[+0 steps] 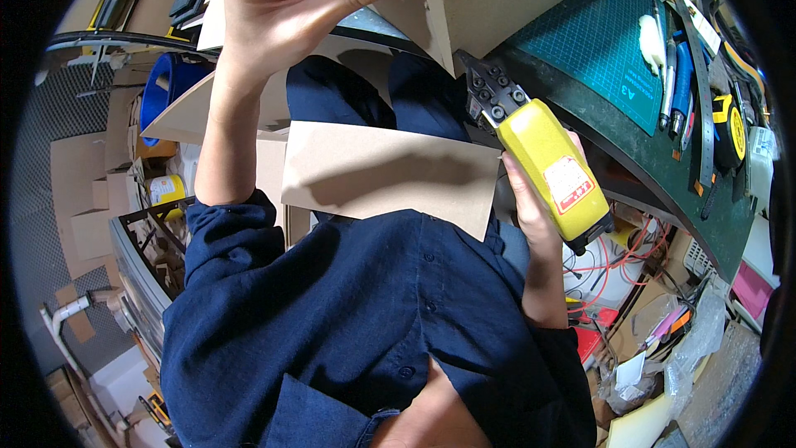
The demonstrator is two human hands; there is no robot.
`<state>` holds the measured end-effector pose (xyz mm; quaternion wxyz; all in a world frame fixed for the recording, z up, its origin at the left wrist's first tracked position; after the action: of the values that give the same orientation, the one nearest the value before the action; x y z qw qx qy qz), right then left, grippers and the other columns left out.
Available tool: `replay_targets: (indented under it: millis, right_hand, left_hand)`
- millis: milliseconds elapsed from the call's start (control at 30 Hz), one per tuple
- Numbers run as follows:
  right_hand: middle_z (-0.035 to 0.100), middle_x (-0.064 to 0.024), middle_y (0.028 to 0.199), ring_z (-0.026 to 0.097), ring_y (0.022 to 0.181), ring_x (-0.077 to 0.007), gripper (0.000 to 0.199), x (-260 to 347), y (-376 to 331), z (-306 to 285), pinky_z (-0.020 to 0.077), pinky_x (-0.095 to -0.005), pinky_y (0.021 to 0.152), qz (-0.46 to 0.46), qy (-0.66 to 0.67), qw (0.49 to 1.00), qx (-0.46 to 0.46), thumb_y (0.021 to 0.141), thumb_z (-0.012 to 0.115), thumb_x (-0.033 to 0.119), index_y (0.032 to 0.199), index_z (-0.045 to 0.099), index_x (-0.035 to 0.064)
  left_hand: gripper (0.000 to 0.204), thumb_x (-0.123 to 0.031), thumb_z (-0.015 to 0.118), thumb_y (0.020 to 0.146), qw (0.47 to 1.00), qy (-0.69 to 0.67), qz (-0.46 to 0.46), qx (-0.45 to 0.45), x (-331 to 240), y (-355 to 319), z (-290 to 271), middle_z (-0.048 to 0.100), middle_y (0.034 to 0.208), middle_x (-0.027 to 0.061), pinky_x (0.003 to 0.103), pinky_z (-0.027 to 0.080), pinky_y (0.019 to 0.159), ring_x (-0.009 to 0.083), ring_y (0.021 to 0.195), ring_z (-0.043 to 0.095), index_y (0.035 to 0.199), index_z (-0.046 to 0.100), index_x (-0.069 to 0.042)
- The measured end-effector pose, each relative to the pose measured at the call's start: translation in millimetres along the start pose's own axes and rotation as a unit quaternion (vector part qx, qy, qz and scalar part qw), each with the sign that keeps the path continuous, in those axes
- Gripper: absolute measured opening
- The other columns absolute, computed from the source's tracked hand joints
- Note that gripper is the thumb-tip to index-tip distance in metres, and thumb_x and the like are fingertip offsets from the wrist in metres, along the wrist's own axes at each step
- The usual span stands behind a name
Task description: The person applies glue to the edges of a rectangular cardboard piece using a brush, then joins it to another cardboard piece. They press the joint and use a yellow staple gun to fasten the connection, completing a small cardboard assembly.
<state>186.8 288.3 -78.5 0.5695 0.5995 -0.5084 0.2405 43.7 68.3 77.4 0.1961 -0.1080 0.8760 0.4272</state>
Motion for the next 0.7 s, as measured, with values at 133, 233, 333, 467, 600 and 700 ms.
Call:
replay_targets:
  millis: [133,233,333,467,600,700]
  right_hand:
    - [0.067,-0.0152,0.103,0.068,0.092,-0.0259,0.044,1,1,-1,0.0533,-0.0324,0.083,-0.007,-0.004,1.000,0.006,0.065,0.080,0.008,0.105,0.065,-0.0008]
    - [0.067,-0.0149,0.104,0.068,0.091,-0.0251,0.045,1,1,-1,0.0528,-0.0320,0.083,-0.007,-0.002,1.000,0.010,0.065,0.080,0.008,0.106,0.065,-0.0008]
    - [0.066,-0.0145,0.104,0.068,0.091,-0.0240,0.045,-2,0,0,0.0523,-0.0314,0.083,0.008,0.017,1.000,0.003,0.065,0.080,0.008,0.106,0.065,-0.0010]
    - [0.066,-0.0140,0.104,0.067,0.092,-0.0231,0.046,-7,-2,2,0.0519,-0.0309,0.084,0.010,0.012,1.000,0.002,0.065,0.081,0.007,0.107,0.064,-0.0012]
    - [0.066,-0.0140,0.104,0.067,0.092,-0.0228,0.045,-13,-4,4,0.0520,-0.0307,0.084,0.006,0.021,1.000,0.003,0.066,0.081,0.007,0.106,0.064,-0.0013]
    - [0.066,-0.0138,0.104,0.067,0.091,-0.0225,0.043,-18,-7,6,0.0520,-0.0307,0.084,0.013,0.020,1.000,0.001,0.066,0.081,0.007,0.106,0.065,-0.0014]
  left_hand:
    - [0.016,-0.007,0.081,0.077,1.000,-0.011,-0.010,-0.004,0,-1,1,0.068,0.098,0.0140,0.032,0.050,0.079,0.0191,0.089,0.064,0.090,0.073,-0.001]
    - [0.017,-0.007,0.081,0.077,1.000,-0.022,-0.013,-0.010,-2,0,2,0.068,0.098,0.0141,0.032,0.050,0.079,0.0193,0.089,0.064,0.091,0.073,-0.001]
    - [0.017,-0.007,0.081,0.077,1.000,-0.015,-0.014,-0.005,-3,1,2,0.068,0.098,0.0142,0.032,0.050,0.079,0.0193,0.089,0.064,0.091,0.073,-0.001]
    - [0.018,-0.007,0.081,0.078,0.998,-0.051,-0.010,-0.018,-1,0,3,0.068,0.098,0.0143,0.032,0.050,0.080,0.0193,0.089,0.064,0.092,0.072,-0.001]
    - [0.019,-0.009,0.081,0.078,0.997,-0.069,-0.005,-0.025,2,0,4,0.068,0.098,0.0144,0.032,0.049,0.079,0.0196,0.089,0.064,0.093,0.072,-0.001]
    - [0.019,-0.008,0.081,0.078,0.998,-0.054,-0.002,-0.012,0,1,3,0.067,0.099,0.0142,0.032,0.049,0.079,0.0196,0.089,0.063,0.093,0.072,-0.001]
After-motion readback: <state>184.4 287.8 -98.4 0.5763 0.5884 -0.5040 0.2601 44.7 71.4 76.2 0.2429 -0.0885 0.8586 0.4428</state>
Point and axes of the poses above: each hand's wrist, its own y-axis towards the middle knuckle, its own z-axis out of the palm, x = y × z, the point moved 5 cm from there along y, towards the middle knuckle
